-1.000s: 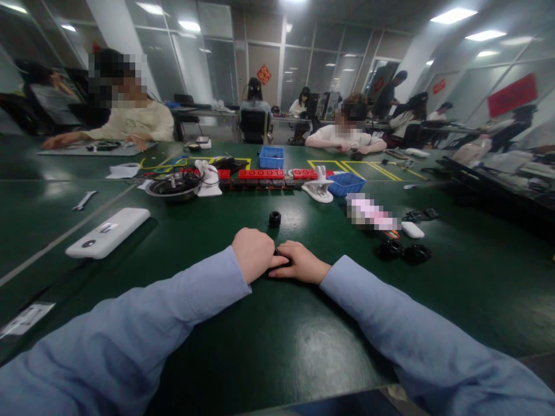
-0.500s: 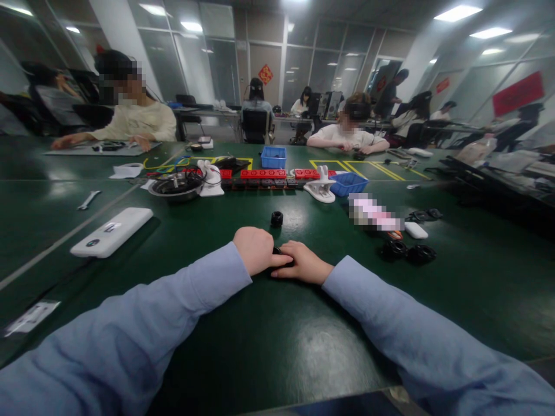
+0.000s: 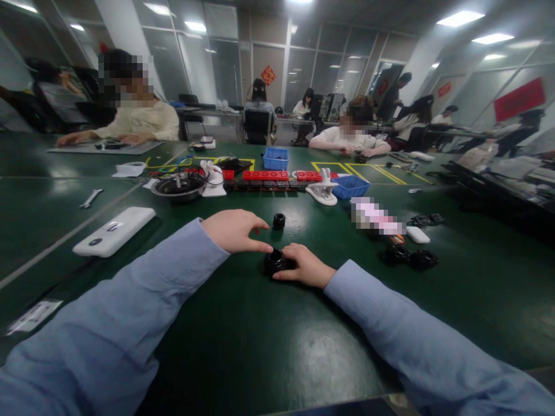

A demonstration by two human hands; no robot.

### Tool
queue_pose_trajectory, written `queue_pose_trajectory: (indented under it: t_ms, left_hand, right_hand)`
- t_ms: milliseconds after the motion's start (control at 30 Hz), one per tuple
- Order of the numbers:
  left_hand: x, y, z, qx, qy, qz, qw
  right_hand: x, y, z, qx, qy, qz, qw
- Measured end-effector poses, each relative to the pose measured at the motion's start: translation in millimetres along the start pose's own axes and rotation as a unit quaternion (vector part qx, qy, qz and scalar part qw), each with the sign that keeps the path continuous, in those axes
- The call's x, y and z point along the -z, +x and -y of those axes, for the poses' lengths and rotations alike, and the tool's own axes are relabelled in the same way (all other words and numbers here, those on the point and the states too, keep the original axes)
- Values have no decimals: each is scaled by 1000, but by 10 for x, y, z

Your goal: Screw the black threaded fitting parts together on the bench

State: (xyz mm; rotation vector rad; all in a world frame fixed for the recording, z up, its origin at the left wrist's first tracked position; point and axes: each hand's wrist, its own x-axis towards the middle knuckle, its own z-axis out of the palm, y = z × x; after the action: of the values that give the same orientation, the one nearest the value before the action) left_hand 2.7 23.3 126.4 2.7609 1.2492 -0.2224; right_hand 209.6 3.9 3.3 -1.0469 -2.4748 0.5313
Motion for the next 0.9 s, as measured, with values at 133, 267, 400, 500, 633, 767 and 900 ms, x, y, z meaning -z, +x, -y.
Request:
queue_pose_trajectory:
  t_ms: [133,267,400,500,633,767,900]
  left_hand:
    - [-78,66,43,-140,-51,-14,989]
    - [-166,164,37,-198,-65,18,978]
    - [-211,222,21,-199,-48,50,978]
    - [-215,230,-15,-183,-36,44,981]
    - [-207,212,-83,-146,-27,37,988]
    - [-218,196,-123,-141,-27,30,989]
    - [-246,210,-123,-156,-14,33,987]
  right_hand:
    - [13,1,19,-7,2,1,1000]
    - [24,-1,30,-2,4,5,1000]
    - [35,1,20,0,1,7,1000]
    - [42,2,15,2,10,11,1000]
    - [42,0,13,4,23,17,1000]
    - [32,0,6,3,19,12,1000]
    - [33,1,10,0,15,15,1000]
